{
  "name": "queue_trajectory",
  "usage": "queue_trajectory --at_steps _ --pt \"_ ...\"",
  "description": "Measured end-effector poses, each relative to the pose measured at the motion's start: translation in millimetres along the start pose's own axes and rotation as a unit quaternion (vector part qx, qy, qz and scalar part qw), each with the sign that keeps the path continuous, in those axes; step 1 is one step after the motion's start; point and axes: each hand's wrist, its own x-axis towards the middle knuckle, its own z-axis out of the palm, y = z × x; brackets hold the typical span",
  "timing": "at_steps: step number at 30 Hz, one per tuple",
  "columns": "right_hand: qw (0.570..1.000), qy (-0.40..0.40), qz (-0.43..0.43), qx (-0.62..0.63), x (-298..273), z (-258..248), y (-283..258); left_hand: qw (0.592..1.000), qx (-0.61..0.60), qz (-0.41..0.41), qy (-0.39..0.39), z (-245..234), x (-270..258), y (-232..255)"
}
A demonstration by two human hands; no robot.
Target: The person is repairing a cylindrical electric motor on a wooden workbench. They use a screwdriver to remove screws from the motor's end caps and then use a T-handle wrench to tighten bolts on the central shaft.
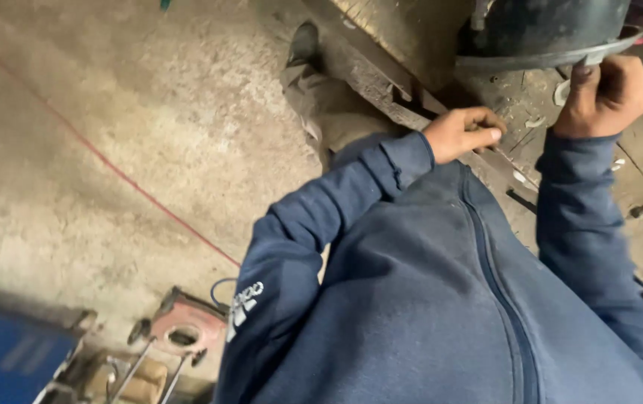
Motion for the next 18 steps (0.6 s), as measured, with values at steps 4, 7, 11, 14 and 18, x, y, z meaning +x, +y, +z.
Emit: queue_trajectory --at_steps 4,7,11,14,18 --pt "0.998 -0.046 0.021 -0.036 -5 -11 7 0.999 -0.041 0.012 -0.011 3 17 -34" --pt "0.997 -0.067 0.035 -0.031 -2 -11 9 0.998 -0.057 0.025 -0.02 2 29 -52" --pt "0.995 -0.06 0.086 0.0 -9 -6 6 0.998 -0.04 0.042 -0.023 4 30 -57" --pt "0.976 -0.005 0.189 0.106 -18 4 17 0.997 -0.066 0.036 -0.025 5 31 -64" --pt "0.976 -0.011 0.178 0.123 -15 9 9 0.998 0.014 -0.064 -0.004 -1 17 -36"
